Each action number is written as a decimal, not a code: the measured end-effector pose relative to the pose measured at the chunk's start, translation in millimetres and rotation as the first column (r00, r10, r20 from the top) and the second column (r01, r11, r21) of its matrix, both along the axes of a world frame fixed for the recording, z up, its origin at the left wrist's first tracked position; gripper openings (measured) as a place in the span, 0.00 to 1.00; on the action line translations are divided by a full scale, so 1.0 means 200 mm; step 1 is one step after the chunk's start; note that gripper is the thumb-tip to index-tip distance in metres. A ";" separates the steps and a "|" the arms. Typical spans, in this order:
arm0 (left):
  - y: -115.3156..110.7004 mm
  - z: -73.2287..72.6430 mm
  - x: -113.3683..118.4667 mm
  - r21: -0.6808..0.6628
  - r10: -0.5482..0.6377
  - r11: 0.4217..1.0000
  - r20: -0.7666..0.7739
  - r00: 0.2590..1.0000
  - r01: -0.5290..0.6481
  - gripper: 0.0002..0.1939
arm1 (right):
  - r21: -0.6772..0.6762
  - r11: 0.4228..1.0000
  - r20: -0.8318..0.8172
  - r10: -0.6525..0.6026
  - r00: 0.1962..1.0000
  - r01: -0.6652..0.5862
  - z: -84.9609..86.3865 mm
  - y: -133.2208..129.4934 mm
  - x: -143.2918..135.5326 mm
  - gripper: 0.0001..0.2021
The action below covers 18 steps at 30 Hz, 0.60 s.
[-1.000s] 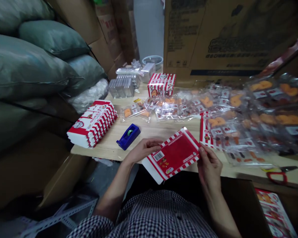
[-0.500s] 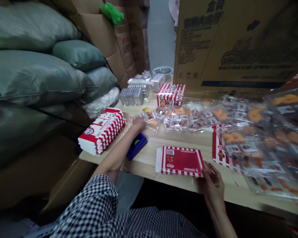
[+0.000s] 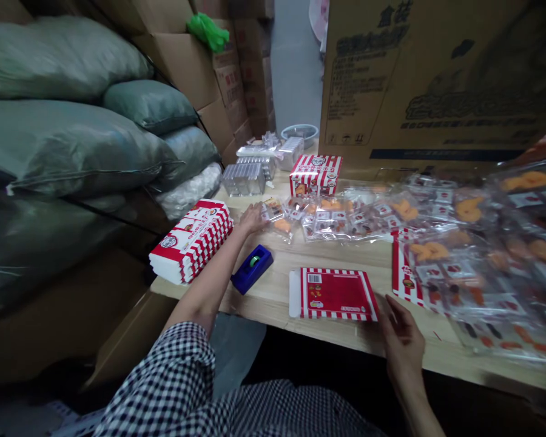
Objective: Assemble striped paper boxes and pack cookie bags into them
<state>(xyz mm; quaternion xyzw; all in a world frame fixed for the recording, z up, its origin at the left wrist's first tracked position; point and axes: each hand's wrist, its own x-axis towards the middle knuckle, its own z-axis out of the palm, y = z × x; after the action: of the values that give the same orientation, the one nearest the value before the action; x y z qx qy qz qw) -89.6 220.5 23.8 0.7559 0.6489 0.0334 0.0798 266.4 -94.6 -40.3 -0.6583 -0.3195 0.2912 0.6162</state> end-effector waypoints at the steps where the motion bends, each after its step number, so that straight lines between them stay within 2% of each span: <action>1: 0.02 -0.01 0.03 -0.006 0.013 1.000 -0.005 1.000 -0.013 0.46 | 0.019 1.000 -0.008 0.003 1.000 -0.003 0.02 0.00 0.00 0.29; 2: 0.04 -0.02 0.06 -0.018 0.030 0.999 -0.011 0.999 -0.030 0.50 | 0.036 0.999 -0.019 0.013 1.000 -0.012 0.05 -0.01 -0.01 0.28; 4: 0.07 -0.03 0.12 -0.042 0.055 0.998 -0.016 0.998 -0.056 0.49 | 0.052 0.998 -0.038 0.033 0.999 -0.031 0.09 -0.02 0.00 0.27; 7: 0.12 -0.04 0.17 -0.044 0.054 0.998 -0.013 0.998 -0.054 0.36 | 0.010 1.000 -0.042 0.022 0.999 -0.022 0.14 -0.04 0.01 0.26; 9: 0.14 -0.03 0.15 -0.032 0.050 0.998 -0.013 0.999 -0.050 0.29 | -0.023 1.000 -0.021 0.000 1.000 0.000 0.17 -0.06 0.02 0.25; 11: 0.15 -0.02 0.11 -0.025 0.061 0.998 -0.013 0.998 -0.062 0.26 | -0.032 0.999 0.015 0.003 1.000 -0.002 0.19 -0.05 0.02 0.23; 14: 0.18 0.00 0.05 -0.031 0.080 0.996 -0.005 0.997 -0.080 0.32 | 0.001 0.998 0.043 0.069 0.997 -0.069 0.23 -0.01 0.00 0.20; 18: 0.25 -0.02 0.04 -0.084 0.090 0.992 -0.002 0.996 -0.090 0.52 | 0.030 0.989 0.032 0.145 0.989 -0.146 0.27 0.05 -0.03 0.17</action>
<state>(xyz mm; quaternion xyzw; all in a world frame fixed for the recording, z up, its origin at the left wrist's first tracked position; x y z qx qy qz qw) -80.8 270.9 20.6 0.7217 0.6832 0.0101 0.1106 260.5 -84.2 13.3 -0.6276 -0.3803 0.3204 0.5991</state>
